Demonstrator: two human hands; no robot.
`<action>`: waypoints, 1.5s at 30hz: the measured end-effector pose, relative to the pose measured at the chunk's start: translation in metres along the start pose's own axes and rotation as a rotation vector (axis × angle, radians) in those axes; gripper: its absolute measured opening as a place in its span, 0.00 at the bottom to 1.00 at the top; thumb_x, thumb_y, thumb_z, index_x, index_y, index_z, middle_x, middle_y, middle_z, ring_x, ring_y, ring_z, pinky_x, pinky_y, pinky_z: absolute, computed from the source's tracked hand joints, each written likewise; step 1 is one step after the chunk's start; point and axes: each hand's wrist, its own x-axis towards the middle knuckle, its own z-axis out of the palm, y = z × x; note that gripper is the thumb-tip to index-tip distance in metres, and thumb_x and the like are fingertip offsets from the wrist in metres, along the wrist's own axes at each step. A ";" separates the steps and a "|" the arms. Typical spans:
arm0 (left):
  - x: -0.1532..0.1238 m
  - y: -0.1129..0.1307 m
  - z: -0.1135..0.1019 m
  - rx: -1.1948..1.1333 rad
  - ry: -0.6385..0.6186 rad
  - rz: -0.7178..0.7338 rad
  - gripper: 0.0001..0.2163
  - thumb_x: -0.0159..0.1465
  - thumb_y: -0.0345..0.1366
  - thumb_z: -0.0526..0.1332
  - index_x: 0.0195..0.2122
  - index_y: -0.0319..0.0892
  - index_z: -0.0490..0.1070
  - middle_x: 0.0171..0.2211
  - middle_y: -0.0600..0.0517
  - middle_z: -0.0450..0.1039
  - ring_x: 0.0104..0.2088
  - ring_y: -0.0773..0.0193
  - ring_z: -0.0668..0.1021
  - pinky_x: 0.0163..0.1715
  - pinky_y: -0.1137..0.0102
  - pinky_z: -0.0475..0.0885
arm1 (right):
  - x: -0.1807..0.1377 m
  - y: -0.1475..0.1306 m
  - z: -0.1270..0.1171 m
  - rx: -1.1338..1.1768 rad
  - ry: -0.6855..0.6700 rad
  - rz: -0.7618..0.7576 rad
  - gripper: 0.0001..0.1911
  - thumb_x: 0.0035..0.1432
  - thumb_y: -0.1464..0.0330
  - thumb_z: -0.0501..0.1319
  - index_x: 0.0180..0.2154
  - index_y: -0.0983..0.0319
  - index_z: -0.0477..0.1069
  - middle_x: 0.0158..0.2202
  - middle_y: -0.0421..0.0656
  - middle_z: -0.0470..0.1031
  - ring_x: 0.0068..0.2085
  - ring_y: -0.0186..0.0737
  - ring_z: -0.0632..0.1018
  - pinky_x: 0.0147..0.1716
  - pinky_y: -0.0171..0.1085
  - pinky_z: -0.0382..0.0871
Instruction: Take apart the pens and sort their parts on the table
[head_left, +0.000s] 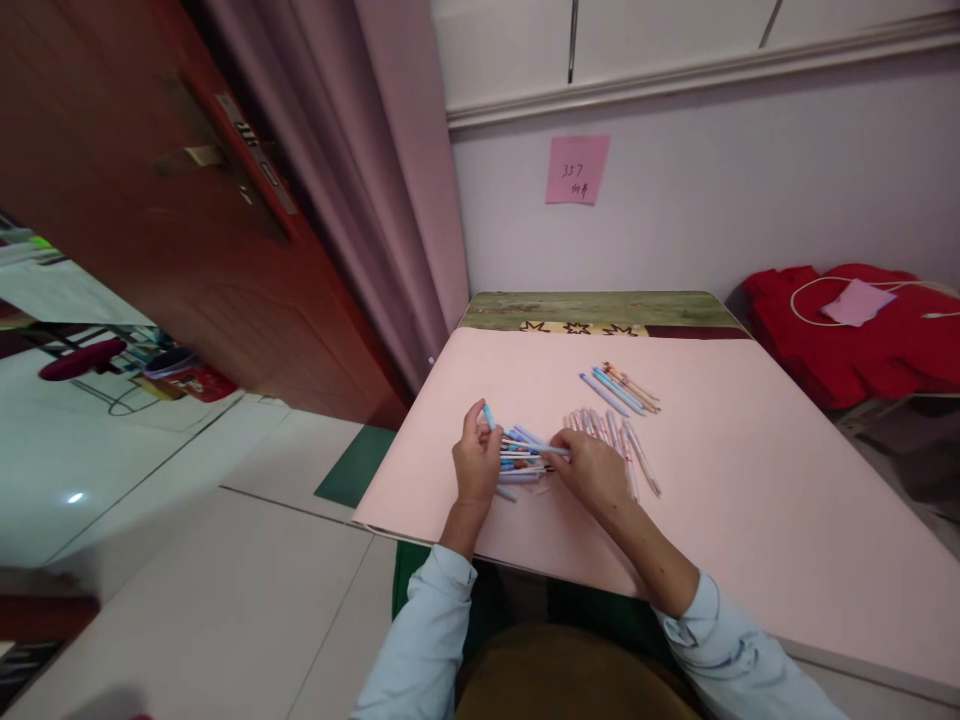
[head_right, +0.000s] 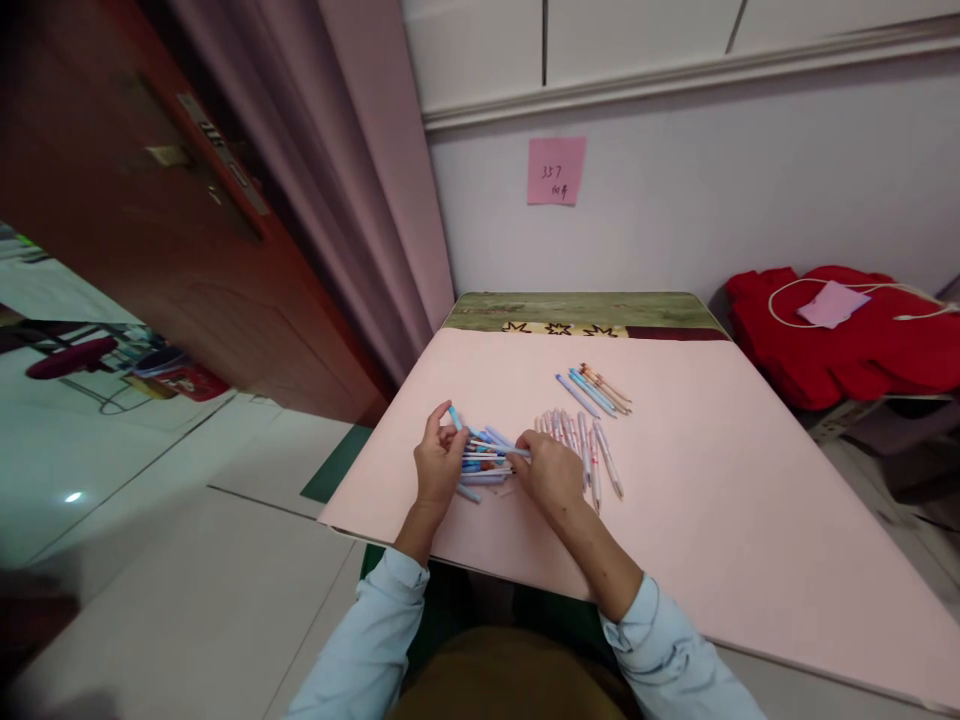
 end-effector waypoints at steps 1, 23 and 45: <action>0.000 -0.001 -0.002 0.036 -0.020 0.022 0.26 0.58 0.36 0.65 0.59 0.45 0.67 0.31 0.52 0.77 0.33 0.62 0.79 0.39 0.70 0.72 | 0.000 0.001 -0.002 -0.016 -0.003 0.000 0.07 0.59 0.61 0.62 0.36 0.57 0.75 0.36 0.43 0.79 0.36 0.43 0.76 0.28 0.36 0.53; 0.003 -0.035 -0.016 0.688 -0.218 0.527 0.18 0.64 0.25 0.53 0.54 0.44 0.69 0.45 0.48 0.79 0.48 0.59 0.76 0.59 0.56 0.61 | -0.013 0.020 -0.015 -0.097 0.015 -0.037 0.11 0.62 0.58 0.60 0.37 0.55 0.77 0.40 0.40 0.79 0.39 0.42 0.78 0.29 0.36 0.58; 0.005 -0.055 -0.030 0.267 0.052 0.137 0.15 0.67 0.39 0.53 0.49 0.42 0.73 0.48 0.45 0.77 0.50 0.57 0.77 0.54 0.59 0.70 | -0.005 -0.005 0.038 0.061 0.196 -0.264 0.10 0.56 0.63 0.67 0.41 0.56 0.78 0.41 0.43 0.76 0.42 0.43 0.75 0.41 0.38 0.64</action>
